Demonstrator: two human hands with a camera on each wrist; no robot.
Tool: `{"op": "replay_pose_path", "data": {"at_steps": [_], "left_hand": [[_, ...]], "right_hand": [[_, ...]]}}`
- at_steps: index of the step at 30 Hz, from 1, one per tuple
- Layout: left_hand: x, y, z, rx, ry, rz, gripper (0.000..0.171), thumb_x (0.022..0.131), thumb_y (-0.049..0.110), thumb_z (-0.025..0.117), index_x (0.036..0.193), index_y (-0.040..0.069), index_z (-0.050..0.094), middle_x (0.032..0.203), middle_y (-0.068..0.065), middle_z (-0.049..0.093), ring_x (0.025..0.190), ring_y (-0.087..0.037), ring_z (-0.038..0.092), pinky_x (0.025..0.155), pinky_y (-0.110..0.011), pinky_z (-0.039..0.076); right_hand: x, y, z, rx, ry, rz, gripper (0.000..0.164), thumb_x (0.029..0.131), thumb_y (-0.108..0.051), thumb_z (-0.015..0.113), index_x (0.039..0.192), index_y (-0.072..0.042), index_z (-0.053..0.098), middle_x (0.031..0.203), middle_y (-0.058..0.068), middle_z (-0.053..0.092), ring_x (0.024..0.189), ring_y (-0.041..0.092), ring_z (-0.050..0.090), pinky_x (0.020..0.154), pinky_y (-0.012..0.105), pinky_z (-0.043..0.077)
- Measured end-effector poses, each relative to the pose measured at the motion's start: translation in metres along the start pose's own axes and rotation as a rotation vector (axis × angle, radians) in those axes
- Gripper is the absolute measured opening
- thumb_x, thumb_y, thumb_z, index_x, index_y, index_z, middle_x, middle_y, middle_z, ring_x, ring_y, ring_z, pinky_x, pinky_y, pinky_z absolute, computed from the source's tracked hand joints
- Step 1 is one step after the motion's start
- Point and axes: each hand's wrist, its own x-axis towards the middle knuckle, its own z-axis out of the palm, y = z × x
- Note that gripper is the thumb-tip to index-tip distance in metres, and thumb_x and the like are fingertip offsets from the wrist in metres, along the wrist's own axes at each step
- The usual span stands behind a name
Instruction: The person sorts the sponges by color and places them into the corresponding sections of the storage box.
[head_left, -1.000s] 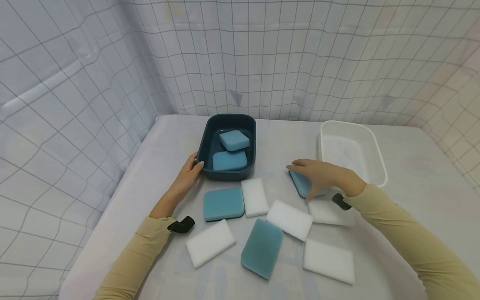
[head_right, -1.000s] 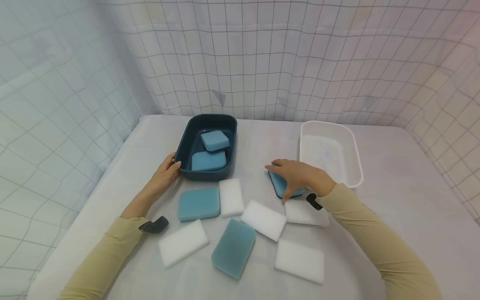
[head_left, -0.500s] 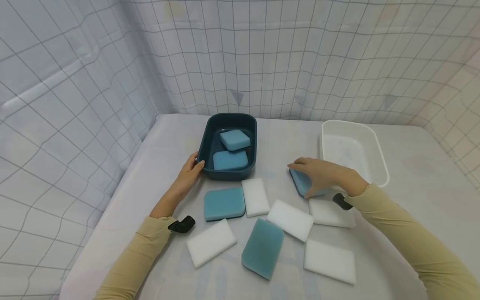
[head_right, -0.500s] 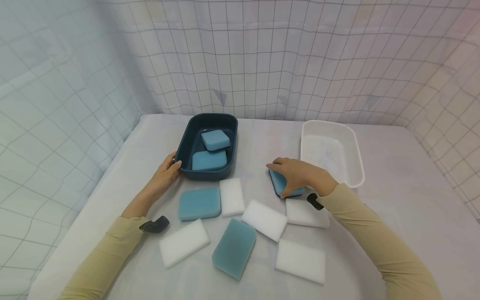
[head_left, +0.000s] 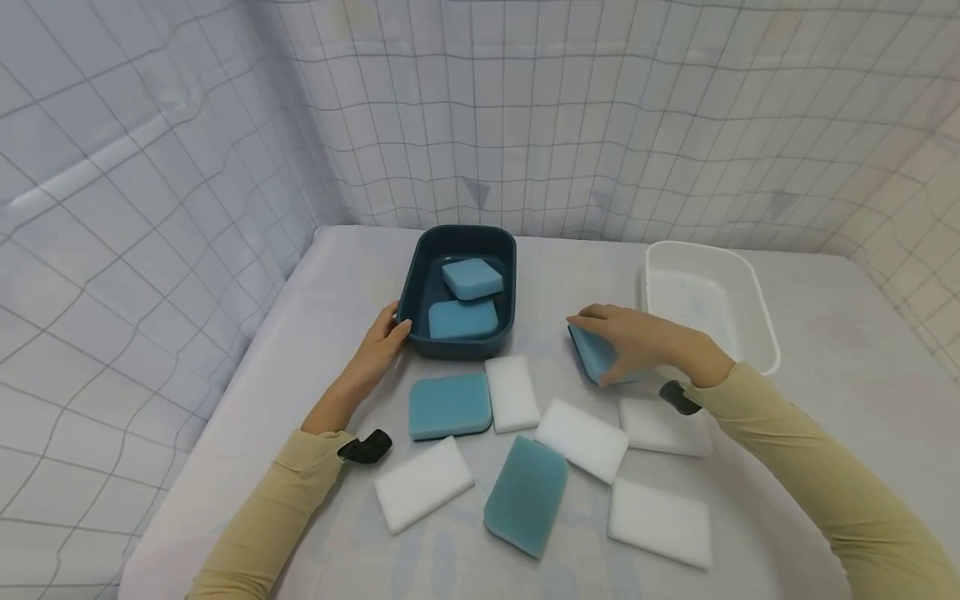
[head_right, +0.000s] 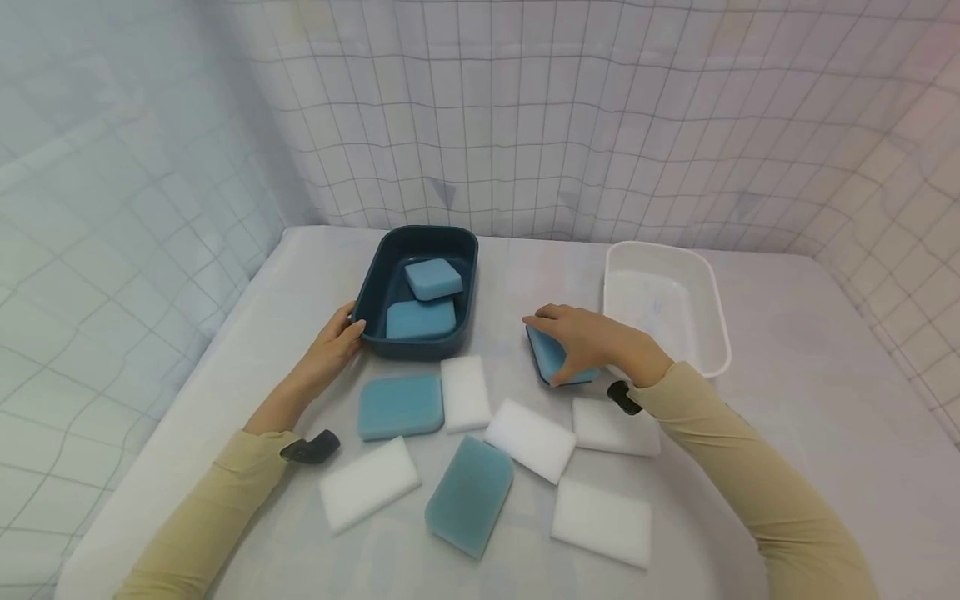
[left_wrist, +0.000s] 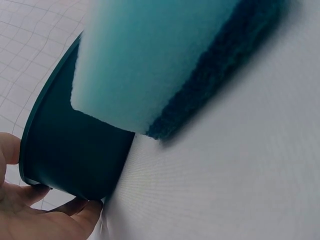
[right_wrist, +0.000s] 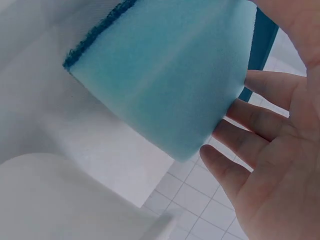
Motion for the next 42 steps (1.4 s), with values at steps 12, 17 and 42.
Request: {"op": "replay_pose_path", "data": {"at_steps": [12, 17, 42], "left_hand": [[0.001, -0.001, 0.001, -0.012, 0.006, 0.000, 0.054, 0.102, 0.022, 0.033, 0.151, 0.009, 0.011, 0.155, -0.020, 0.015, 0.143, -0.029, 0.018, 0.118, -0.048, 0.018], [0.002, -0.001, 0.003, -0.015, 0.007, -0.005, 0.054, 0.102, 0.022, 0.033, 0.150, 0.009, 0.011, 0.156, -0.019, 0.014, 0.143, -0.029, 0.017, 0.118, -0.048, 0.017], [0.002, -0.001, 0.004, 0.007, -0.002, 0.009, 0.055, 0.103, 0.025, 0.033, 0.151, 0.010, 0.011, 0.158, -0.016, 0.011, 0.146, -0.028, 0.012, 0.118, -0.048, 0.017]], "right_hand": [[0.008, -0.011, -0.016, -0.011, 0.027, -0.036, 0.094, 0.072, -0.031, 0.079, 0.148, -0.010, 0.028, 0.148, 0.016, 0.033, 0.128, 0.031, 0.041, 0.102, 0.046, 0.042], [0.011, -0.015, -0.021, -0.017, 0.028, -0.059, 0.093, 0.073, -0.030, 0.079, 0.148, -0.010, 0.027, 0.148, 0.016, 0.033, 0.130, 0.031, 0.040, 0.104, 0.046, 0.040], [0.042, -0.055, -0.051, -0.084, 0.089, -0.213, 0.090, 0.075, -0.033, 0.076, 0.147, -0.009, 0.029, 0.147, 0.014, 0.035, 0.135, 0.029, 0.037, 0.110, 0.042, 0.036]]}}
